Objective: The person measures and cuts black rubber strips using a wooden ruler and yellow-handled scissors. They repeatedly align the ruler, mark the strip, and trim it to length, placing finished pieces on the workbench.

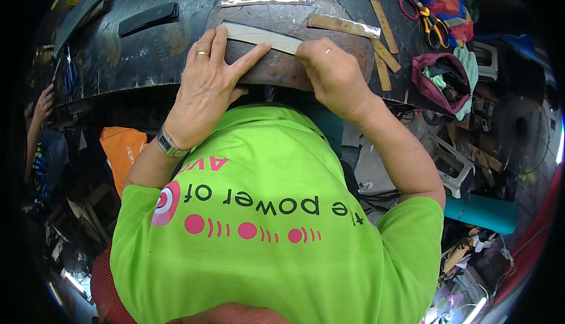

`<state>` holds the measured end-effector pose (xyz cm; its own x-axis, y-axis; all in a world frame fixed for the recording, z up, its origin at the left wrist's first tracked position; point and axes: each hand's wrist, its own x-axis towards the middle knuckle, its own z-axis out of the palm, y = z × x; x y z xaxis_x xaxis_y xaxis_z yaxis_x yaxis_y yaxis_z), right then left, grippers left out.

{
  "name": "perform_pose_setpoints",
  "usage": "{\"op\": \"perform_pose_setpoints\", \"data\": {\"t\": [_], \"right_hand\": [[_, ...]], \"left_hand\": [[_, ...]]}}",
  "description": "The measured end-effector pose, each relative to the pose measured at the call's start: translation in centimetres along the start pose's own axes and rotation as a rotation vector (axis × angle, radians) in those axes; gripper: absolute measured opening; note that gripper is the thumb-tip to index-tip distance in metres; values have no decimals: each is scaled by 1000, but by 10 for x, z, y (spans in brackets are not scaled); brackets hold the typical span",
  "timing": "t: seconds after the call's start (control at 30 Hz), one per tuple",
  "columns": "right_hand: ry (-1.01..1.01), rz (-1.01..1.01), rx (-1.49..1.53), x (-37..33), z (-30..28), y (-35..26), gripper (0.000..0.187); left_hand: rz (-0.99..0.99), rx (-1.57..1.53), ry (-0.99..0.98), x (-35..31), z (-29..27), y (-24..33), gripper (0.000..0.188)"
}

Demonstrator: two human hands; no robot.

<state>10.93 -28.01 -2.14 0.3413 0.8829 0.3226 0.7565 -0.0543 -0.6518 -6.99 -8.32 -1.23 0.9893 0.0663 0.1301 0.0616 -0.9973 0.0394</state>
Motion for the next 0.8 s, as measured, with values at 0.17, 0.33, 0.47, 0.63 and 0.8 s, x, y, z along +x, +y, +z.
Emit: {"op": "perform_pose_setpoints", "data": {"t": [0.17,0.33,0.47,0.63,0.8], "right_hand": [[39,-4,6,4,3,-5,22],[28,-192,-152,8,8,-11,30],[50,315,258,16,-1,-7,16],[256,464,812,29,-18,9,13],[315,345,542,40,-18,7,18]], "left_hand": [[-1,-14,-2,-1,1,-1,82],[3,0,-18,-2,4,0,79],[9,41,0,-2,5,0,77],[10,33,-14,-2,4,0,76],[16,15,-4,-2,1,-1,75]]}}
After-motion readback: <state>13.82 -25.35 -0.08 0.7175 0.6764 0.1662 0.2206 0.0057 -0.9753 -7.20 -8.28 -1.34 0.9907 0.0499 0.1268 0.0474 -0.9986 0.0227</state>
